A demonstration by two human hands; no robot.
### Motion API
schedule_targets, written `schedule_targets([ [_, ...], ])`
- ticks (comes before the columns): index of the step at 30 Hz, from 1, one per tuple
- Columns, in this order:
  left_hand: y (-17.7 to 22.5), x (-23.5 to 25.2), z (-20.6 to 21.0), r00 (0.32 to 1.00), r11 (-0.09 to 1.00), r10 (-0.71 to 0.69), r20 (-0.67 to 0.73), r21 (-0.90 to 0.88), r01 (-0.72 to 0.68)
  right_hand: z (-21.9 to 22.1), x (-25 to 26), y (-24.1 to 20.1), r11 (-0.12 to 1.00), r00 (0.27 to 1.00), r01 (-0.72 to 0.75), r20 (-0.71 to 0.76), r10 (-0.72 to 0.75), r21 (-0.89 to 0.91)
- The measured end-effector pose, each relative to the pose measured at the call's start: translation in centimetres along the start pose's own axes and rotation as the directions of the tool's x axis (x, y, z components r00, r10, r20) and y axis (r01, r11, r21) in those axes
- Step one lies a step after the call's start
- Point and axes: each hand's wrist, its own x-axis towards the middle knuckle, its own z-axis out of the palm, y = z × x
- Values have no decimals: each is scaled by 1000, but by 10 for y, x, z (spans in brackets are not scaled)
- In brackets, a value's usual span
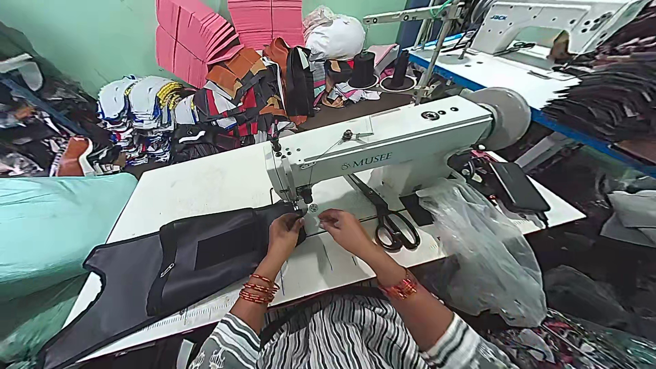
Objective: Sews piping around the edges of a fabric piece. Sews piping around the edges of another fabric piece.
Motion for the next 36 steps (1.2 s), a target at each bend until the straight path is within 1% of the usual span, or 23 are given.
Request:
schedule_targets([
  [2, -1, 1, 1, 1000, 998, 4, -10, -58, -5, 16, 20, 4, 997, 1000, 22, 20, -23, 73],
  [4, 0, 2, 1, 1000, 998, 5, 4, -64, -5, 24, 34, 6, 993, 998, 20, 62, -27, 115],
  [6, -1, 4, -1, 1000, 999, 10, 30, -37, -8, 28, 40, 6, 991, 995, -18, 95, 5, 132],
  [9, -4, 6, -1, 999, 999, 25, 36, 19, -26, 32, 41, 9, 985, 995, -61, 87, 47, 163],
  [13, -4, 6, 5, 999, 999, 36, -23, 36, -35, 35, 42, 12, 975, 996, -75, 61, 64, 207],
  [19, -8, 2, 13, 989, 996, 64, -131, -55, -72, 37, 41, 11, 965, 996, -91, 33, 85, 244],
  [23, -11, 3, 15, 985, 994, 91, -147, -53, -100, 39, 42, 12, 969, 995, -98, 12, 98, 225],
  [26, -15, 2, 16, 977, 990, 137, -164, 12, -137, 39, 40, 10, 979, 995, -102, 0, 104, 175],
  [29, -17, -10, 16, 966, 980, 190, -178, 87, -177, 41, 35, 9, 988, 994, -87, -52, 94, 130],
  [31, -18, -25, 14, 962, 958, 235, -140, 202, -205, 43, 31, 7, 994, 993, -68, -93, 77, 90],
  [33, -23, -37, 14, 953, 913, 287, -100, 331, -241, 44, 28, 4, 997, 991, -65, -117, 68, 27],
  [36, -30, -44, 17, 938, 877, 328, -111, 404, -259, 44, 25, 1, 997, 994, -44, -105, 37, -64],
])
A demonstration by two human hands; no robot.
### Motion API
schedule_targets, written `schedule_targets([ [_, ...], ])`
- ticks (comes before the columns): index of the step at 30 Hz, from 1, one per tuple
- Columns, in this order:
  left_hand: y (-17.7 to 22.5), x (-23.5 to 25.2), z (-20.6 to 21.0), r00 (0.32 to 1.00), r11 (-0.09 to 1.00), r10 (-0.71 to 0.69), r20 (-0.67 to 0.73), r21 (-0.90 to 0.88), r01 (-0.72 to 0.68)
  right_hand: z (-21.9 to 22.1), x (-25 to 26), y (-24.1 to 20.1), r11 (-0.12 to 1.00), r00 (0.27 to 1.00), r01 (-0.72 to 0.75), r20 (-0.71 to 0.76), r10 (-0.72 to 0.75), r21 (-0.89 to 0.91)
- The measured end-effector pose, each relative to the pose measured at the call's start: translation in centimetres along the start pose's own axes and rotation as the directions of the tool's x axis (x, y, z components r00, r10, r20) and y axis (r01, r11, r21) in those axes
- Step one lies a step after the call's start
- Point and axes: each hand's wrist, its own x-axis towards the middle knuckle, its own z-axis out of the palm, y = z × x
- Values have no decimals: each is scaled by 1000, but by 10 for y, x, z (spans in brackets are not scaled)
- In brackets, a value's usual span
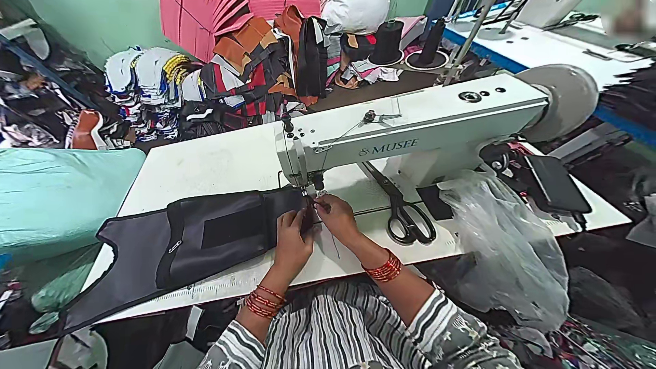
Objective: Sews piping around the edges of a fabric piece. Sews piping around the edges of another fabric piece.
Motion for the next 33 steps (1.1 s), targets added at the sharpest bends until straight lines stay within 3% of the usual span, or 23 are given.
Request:
schedule_targets([
  [6, -8, -2, 11, 988, 994, 112, -111, 6, -112, 2, -3, 4, 996, 996, 84, 27, -84, 2],
  [17, -10, -2, 10, 984, 990, 133, -116, -21, -136, 0, 0, 6, 992, 986, 123, 116, -122, -4],
  [22, 2, 20, -12, 999, 1000, -22, 35, -13, 23, 1, -2, 8, 981, 977, 185, 122, -178, -54],
  [27, -7, 40, -13, 982, 989, 146, 120, -30, -143, -2, -3, 2, 977, 973, 185, 159, -167, -106],
  [33, -14, 37, -10, 979, 980, 198, 44, -41, -196, -2, -4, 1, 985, 978, 148, 164, -132, -84],
])
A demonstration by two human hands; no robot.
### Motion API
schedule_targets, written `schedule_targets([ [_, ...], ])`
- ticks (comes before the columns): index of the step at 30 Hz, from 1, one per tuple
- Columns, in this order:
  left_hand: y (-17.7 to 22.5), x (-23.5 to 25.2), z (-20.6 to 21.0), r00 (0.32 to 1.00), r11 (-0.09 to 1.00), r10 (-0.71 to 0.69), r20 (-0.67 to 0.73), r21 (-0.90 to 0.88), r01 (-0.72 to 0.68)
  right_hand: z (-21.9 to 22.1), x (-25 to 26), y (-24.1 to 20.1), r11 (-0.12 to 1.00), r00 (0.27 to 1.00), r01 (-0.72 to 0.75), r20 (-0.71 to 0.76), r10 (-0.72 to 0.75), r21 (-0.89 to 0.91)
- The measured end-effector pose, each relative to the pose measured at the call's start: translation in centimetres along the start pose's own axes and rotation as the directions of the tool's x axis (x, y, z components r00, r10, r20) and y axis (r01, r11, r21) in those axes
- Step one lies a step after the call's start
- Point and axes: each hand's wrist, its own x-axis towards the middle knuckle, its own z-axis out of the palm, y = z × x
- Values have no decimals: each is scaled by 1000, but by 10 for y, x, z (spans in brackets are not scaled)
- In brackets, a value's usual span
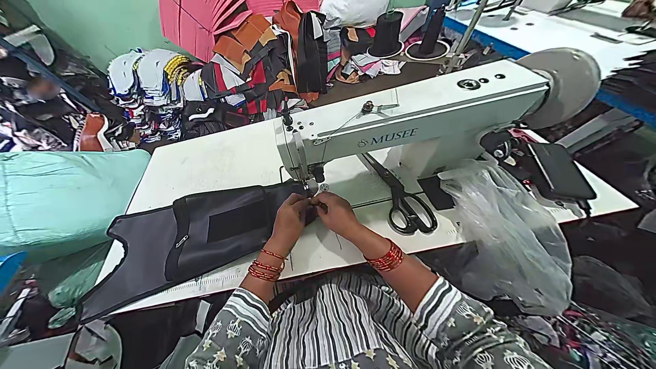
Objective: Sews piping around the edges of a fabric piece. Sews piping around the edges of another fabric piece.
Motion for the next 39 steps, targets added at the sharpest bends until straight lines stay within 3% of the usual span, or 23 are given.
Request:
schedule_targets([
  [15, -6, -6, 9, 981, 973, 193, -32, 135, -187, 0, 2, 0, 998, 998, -63, 8, 63, -8],
  [26, 3, -13, 9, 999, 996, 40, -10, 74, -39, 1, 1, 3, 999, 1000, -16, -11, 17, 40],
  [31, -4, -27, 14, 998, 997, 53, -36, 64, -50, 5, 2, 11, 986, 998, 46, -46, -39, 159],
  [39, 16, -20, 19, 974, 981, -176, -144, 59, 186, 7, 2, 13, 938, 991, 132, -78, -113, 320],
])
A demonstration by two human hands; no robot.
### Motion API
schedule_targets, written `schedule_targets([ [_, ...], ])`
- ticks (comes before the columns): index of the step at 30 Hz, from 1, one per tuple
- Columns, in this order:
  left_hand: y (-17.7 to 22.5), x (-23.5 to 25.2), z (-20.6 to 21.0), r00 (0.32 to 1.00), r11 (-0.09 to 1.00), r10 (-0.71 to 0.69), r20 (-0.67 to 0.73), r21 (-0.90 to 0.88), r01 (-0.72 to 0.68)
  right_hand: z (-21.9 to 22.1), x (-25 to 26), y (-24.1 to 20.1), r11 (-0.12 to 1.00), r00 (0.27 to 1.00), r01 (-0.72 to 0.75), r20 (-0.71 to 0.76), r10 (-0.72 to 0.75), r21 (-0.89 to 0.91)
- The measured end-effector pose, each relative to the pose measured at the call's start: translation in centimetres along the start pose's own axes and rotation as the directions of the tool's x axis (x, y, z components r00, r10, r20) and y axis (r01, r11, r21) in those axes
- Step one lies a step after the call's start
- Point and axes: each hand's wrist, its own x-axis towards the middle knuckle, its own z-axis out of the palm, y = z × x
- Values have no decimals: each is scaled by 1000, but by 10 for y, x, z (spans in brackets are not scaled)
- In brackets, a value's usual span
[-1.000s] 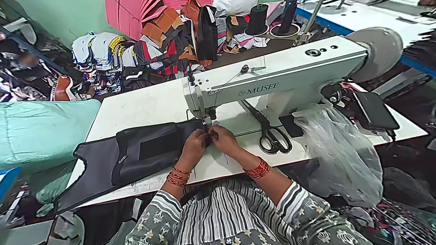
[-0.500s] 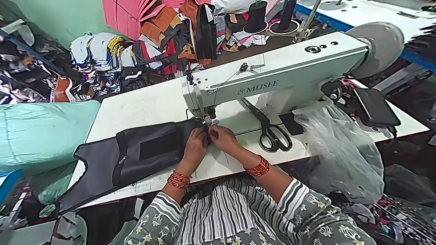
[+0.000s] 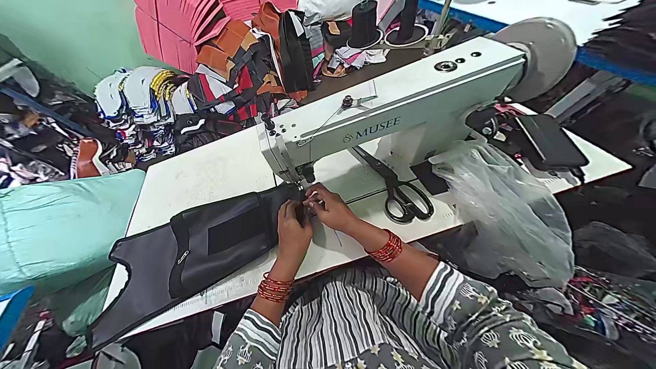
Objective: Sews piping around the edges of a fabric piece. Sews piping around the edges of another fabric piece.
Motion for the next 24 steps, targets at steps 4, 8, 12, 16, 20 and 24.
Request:
schedule_targets([
  [4, 6, 7, -1, 999, 998, -49, 1, 33, 49, -1, 1, -2, 999, 1000, -2, -1, 2, 50],
  [8, 8, 12, -6, 998, 995, -62, 33, 80, 59, -3, 1, -1, 998, 1000, -3, 4, 3, 67],
  [12, 5, 15, -9, 997, 988, 31, 66, 148, -40, -2, 3, 0, 997, 999, -21, -28, 23, 77],
  [16, 8, 20, -15, 957, 921, 202, 210, 293, -259, -2, 2, 1, 996, 985, -83, -153, 80, -15],
  [20, 18, 23, -22, 854, 784, 260, 450, 418, -459, -7, 2, -2, 980, 968, -177, -194, 157, -92],
  [24, 23, 22, -24, 794, 721, 222, 566, 453, -524, -6, 0, -8, 968, 979, -158, -159, 128, -195],
])
